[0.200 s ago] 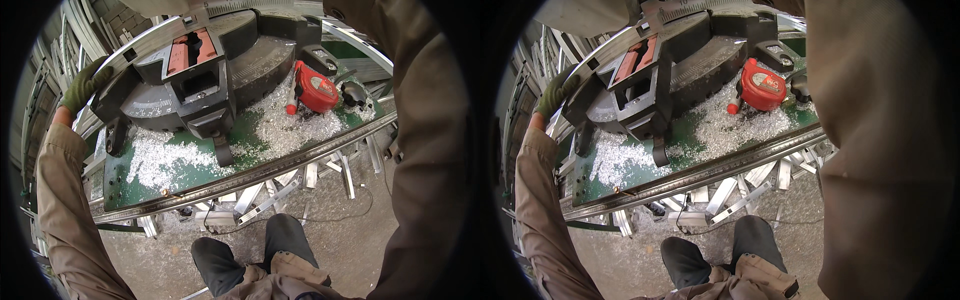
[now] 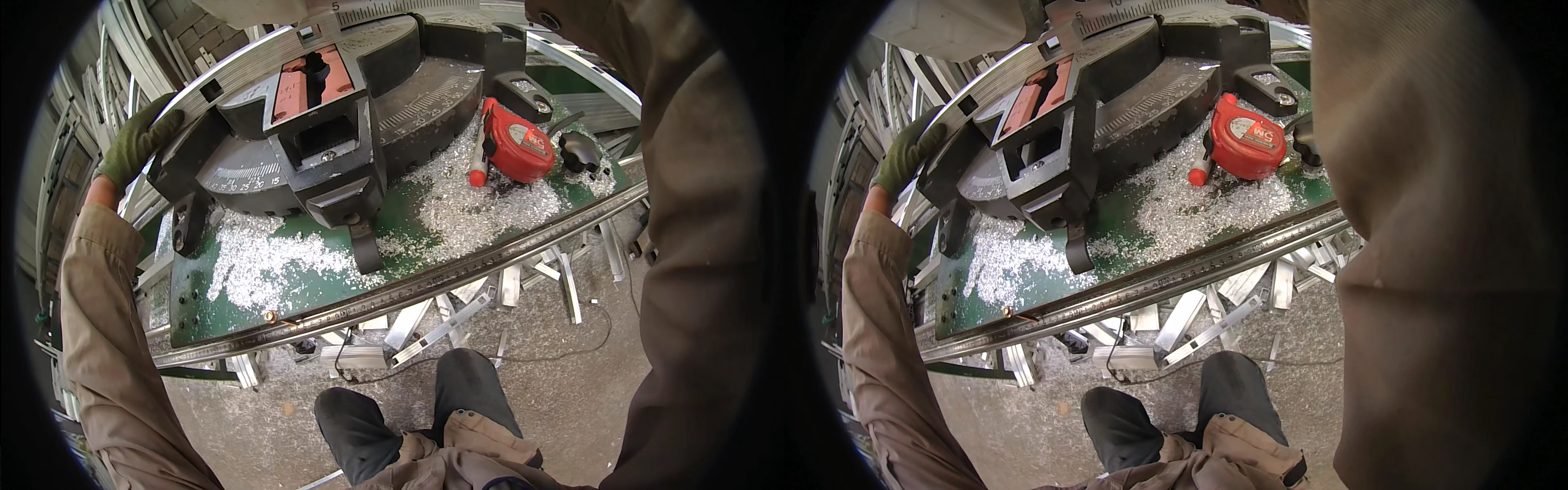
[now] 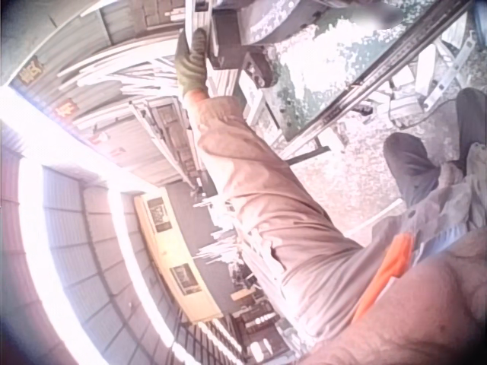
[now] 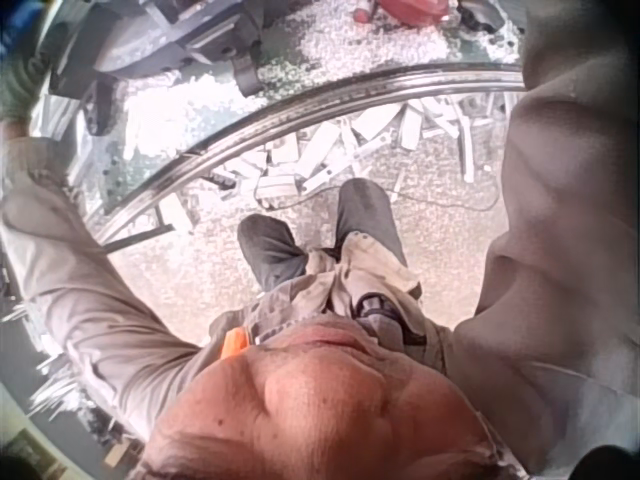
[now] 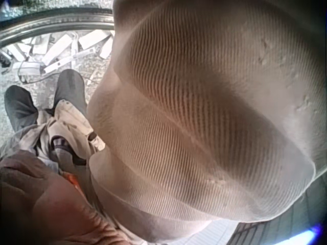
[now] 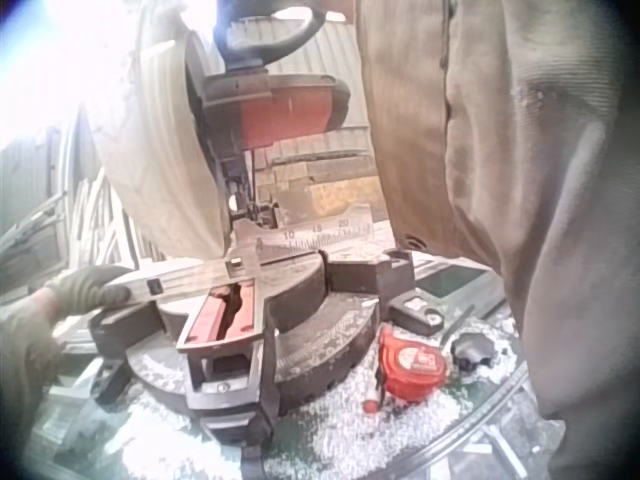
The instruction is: The person uses a chop saw to cut aluminum profiles into shorter pieces. They position each profile on the saw, lower the blade to cut, then remove and set aside the cut pieces. The person also marks some pieces with a marker before cutting.
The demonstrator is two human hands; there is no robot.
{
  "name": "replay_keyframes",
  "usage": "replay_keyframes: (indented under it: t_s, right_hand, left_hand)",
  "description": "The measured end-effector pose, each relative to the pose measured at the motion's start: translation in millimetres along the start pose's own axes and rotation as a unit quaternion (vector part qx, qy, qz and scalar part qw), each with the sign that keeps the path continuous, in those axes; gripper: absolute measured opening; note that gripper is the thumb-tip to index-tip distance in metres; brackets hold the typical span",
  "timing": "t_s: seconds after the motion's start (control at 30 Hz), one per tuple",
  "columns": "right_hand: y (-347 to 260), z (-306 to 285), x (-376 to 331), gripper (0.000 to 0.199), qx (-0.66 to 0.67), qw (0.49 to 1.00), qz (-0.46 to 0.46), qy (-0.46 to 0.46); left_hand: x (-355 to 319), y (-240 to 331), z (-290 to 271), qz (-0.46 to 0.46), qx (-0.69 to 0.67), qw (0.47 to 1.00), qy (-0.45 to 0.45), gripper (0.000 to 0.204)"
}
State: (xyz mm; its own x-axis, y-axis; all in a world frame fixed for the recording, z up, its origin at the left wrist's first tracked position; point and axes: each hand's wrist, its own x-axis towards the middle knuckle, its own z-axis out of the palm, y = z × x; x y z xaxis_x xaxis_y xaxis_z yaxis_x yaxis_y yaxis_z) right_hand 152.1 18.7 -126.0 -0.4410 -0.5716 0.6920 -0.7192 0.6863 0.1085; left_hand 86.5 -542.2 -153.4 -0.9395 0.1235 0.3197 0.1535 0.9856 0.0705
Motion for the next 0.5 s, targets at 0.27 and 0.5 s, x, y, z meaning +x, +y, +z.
replay_keyframes:
  t_s: [0.27,0.5]
  right_hand:
    - [-1.8,-20.7,37.2,0.051,-0.01,1.0,-0.023,0.003]
    - [-6.7,-76.8,159.2,0.05,-0.02,0.999,-0.039,-0.024]
  left_hand:
    - [-3.3,10.0,1.6,-0.017,0.025,0.999,0.015,0.11]
    - [-7.6,25.5,-6.0,-0.009,0.047,0.999,0.009,0.105]
